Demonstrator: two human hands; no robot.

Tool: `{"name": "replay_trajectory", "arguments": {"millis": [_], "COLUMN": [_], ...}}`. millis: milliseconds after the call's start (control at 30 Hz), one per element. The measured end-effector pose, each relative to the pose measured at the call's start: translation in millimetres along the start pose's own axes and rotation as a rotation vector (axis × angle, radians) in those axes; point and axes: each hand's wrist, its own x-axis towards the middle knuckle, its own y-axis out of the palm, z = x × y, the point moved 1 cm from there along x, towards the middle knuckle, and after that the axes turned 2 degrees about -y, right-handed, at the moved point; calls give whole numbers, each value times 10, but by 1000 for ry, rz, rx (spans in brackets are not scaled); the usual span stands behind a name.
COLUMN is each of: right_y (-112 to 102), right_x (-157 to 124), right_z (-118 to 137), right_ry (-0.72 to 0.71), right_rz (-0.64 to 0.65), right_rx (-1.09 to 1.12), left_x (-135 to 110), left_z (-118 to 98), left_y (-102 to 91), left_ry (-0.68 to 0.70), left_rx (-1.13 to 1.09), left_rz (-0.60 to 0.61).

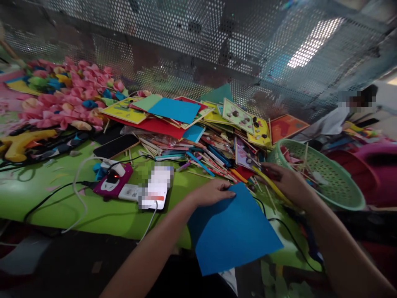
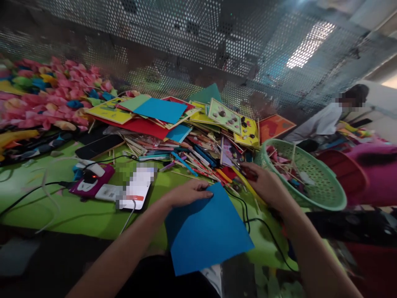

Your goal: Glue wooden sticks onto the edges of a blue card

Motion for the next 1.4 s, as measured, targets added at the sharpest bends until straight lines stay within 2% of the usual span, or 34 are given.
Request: {"name": "replay_trajectory", "arguments": {"millis": [133, 167, 267, 367, 433, 500, 600, 733, 800, 867, 900, 967, 1000, 1067, 1133, 1167, 1300, 1400], "right_y": [151, 223, 466, 636, 666, 625, 470, 245, 183, 179, 197, 263, 310, 421, 542, 602, 827, 967], "right_x": [624, 768, 1152, 1423, 1494, 1450, 1169, 523, 157, -200, -370, -689, -836, -1102, -1324, -1414, -1608, -1600], "right_z": [213, 264, 361, 360, 326, 292, 280, 345, 385, 404, 402, 362, 325, 230, 139, 105, 70, 105], "right_ry": [-153, -172, -222, -254, -262, -252, -223, -224, -218, -172, -155, -110, -80, -25, -9, -11, -63, -103], "right_rz": [-29, -48, -49, -25, -3, -2, -38, -20, 30, 150, 203, 231, 220, 153, 68, 42, 52, -28], "right_rx": [-422, -458, -483, -467, -438, -401, -323, -148, -56, 87, 145, 273, 323, 358, 285, 221, 41, -51], "left_x": [-16, -16, -6, 13, 23, 25, 14, -1, 8, 19, 18, -23, -70, -229, -461, -592, -1075, -1265], "left_z": [-19, -15, 18, 68, 98, 113, 100, 58, 39, 19, 6, -32, -56, -106, -134, -130, 14, 194], "left_y": [-9, -14, -28, -42, -57, -75, -96, -110, -105, -78, -55, 12, 54, 151, 266, 329, 542, 626], "left_ry": [7, 10, 6, -9, -26, -42, -52, -27, 8, 28, 35, 41, 43, 46, 47, 43, -10, -45], "left_rx": [-6, -9, -48, -118, -153, -152, -91, 79, 174, 273, 319, 402, 451, 584, 756, 809, 929, 1019], "left_rz": [-140, -187, -294, -374, -442, -508, -536, -510, -471, -391, -343, -298, -318, -436, -561, -567, -466, -379]}}
